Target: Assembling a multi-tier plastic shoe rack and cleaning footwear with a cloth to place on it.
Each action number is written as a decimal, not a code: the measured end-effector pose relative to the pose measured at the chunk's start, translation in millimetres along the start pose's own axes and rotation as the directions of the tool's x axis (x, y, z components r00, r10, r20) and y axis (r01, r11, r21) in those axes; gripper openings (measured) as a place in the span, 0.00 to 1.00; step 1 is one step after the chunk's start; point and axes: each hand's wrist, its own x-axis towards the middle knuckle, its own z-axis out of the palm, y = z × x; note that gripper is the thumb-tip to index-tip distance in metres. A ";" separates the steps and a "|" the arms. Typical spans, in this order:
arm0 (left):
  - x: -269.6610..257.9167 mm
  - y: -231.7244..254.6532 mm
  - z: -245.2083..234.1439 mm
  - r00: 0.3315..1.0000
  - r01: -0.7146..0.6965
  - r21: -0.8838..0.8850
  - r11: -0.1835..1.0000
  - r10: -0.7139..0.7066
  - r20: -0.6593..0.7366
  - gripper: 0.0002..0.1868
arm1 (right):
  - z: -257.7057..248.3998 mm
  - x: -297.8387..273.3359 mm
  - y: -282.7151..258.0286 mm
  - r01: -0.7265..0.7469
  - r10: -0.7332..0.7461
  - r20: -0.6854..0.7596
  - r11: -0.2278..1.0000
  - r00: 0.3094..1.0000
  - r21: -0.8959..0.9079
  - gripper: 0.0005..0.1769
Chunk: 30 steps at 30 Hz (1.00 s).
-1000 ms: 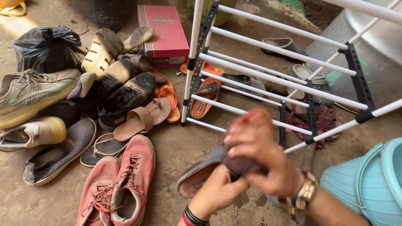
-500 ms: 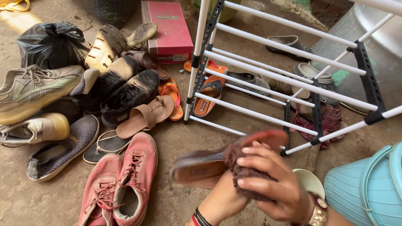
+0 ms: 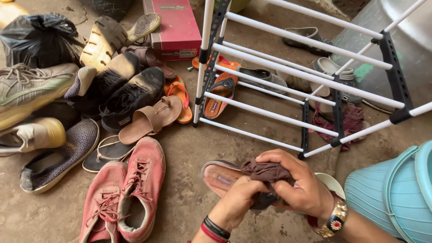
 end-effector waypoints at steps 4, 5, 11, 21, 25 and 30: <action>-1.0 15.3 4.2 0.984 0.094 0.052 0.994 -0.085 -0.160 0.08 | -16.2 -0.3 13.6 -0.262 0.283 -0.034 0.922 0.959 0.285 0.31; 6.0 0.2 -8.2 0.973 0.104 0.197 0.975 -0.058 -0.225 0.10 | -24.2 1.7 13.3 -0.278 0.323 -0.076 0.893 0.943 0.354 0.31; -4.5 12.0 -15.4 0.921 0.009 0.917 0.400 0.353 -0.163 0.19 | 10.5 -7.3 15.9 -0.047 0.045 -0.123 0.999 0.991 -0.007 0.27; -19.4 23.4 5.9 0.741 -0.581 0.805 0.118 0.485 0.464 0.13 | 5.9 32.0 34.0 -0.148 0.047 -0.316 0.941 0.948 -0.304 0.30; -23.0 38.0 -1.3 0.717 -0.572 0.797 0.195 0.591 0.370 0.09 | 22.5 8.3 -1.0 -0.053 0.053 -0.178 0.999 0.983 0.010 0.26; -25.7 37.9 2.8 0.679 -0.639 0.741 0.207 0.604 0.417 0.10 | 3.5 22.2 10.8 0.134 -0.192 -0.180 0.947 0.965 -0.293 0.27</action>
